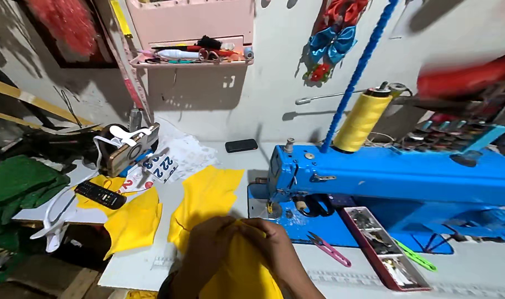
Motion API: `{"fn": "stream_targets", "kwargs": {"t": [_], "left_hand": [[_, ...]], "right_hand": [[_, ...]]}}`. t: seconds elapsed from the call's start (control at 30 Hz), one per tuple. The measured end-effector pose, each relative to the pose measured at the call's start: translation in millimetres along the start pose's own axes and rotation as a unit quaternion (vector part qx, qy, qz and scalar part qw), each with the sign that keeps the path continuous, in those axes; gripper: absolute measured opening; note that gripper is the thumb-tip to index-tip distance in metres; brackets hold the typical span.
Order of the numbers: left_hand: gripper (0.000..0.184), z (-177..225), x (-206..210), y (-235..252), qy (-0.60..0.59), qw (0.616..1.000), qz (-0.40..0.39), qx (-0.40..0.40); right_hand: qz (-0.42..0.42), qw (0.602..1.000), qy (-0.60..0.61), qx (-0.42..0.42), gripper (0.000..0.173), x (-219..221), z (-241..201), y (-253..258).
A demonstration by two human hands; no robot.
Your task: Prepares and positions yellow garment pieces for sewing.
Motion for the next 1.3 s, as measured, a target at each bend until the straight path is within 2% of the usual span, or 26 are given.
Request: {"fn": "stream_targets", "kwargs": {"t": [0.13, 0.27, 0.33, 0.47, 0.53, 0.6, 0.77, 0.9, 0.97, 1.03, 1.07, 1.17, 1.23, 1.3], "left_hand": [[0.022, 0.2, 1.8, -1.7, -0.033, 0.995, -0.047, -0.078], [0.019, 3.3, -4.4, -2.0, -0.072, 0.993, -0.011, -0.089], [0.018, 2.4, -5.4, -4.7, -0.106, 0.991, -0.003, -0.082], [0.016, 2.5, -6.9, -4.5, -0.150, 0.987, 0.004, -0.056], [0.015, 1.4, -8.3, -7.4, -0.152, 0.986, 0.007, -0.062], [0.014, 1.1, -9.5, -8.5, -0.148, 0.986, 0.016, -0.072], [0.016, -3.0, -13.6, -6.8, -0.138, 0.989, 0.015, -0.055], [0.017, -3.9, -13.3, -10.4, -0.128, 0.988, 0.022, -0.088], [0.018, 0.2, -13.6, -7.3, -0.125, 0.987, 0.021, -0.098], [0.018, 1.5, -9.7, -8.2, -0.125, 0.989, 0.007, -0.078], [0.018, 1.1, -7.1, -9.3, -0.127, 0.990, -0.001, -0.067], [0.018, -3.4, -0.6, -11.6, -0.132, 0.989, -0.009, -0.065], [0.018, -11.4, -2.2, -13.9, -0.116, 0.990, -0.018, -0.080], [0.020, -26.1, -11.5, -10.8, -0.061, 0.992, -0.046, -0.097]], "right_hand": [[0.011, 0.994, -0.108, -0.017, 0.021, -3.4, -8.8, -12.9], [0.073, 0.984, -0.157, -0.027, 0.016, -17.7, -15.3, -20.2], [0.081, 0.987, -0.135, -0.013, 0.015, -22.2, -8.4, -23.2], [0.008, 0.998, -0.025, 0.058, 0.013, -23.0, 2.9, -17.9], [0.027, 0.995, 0.033, 0.086, 0.007, -23.2, 7.9, -18.1], [0.044, 0.994, 0.047, 0.083, 0.006, -26.2, 8.7, -16.7], [0.069, 0.997, -0.003, 0.040, 0.007, -30.1, 3.9, -12.8], [0.073, 0.997, -0.014, 0.037, 0.017, -26.2, 3.9, -13.2], [0.056, 0.994, -0.089, -0.014, 0.030, -21.3, -7.4, -6.9], [0.014, 0.987, -0.144, -0.065, 0.044, -11.3, -18.5, -3.5], [-0.012, 0.984, -0.155, -0.085, 0.046, -4.6, -20.9, -2.2], [-0.057, 0.982, -0.164, -0.072, 0.032, 8.9, -15.5, 3.4], [-0.042, 0.989, -0.138, -0.028, 0.018, 10.0, -4.6, 4.7], [-0.030, 0.994, -0.108, -0.004, 0.012, 10.8, 9.6, 1.8]]}}
Point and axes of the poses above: each hand's wrist, its own y-axis towards the middle knuckle, its own x-axis out of the palm, z = x × y, the point moved 7 cm from there along y, towards the middle knuckle, and after that the axes turned 5 degrees about -y, right-handed, at the moved point
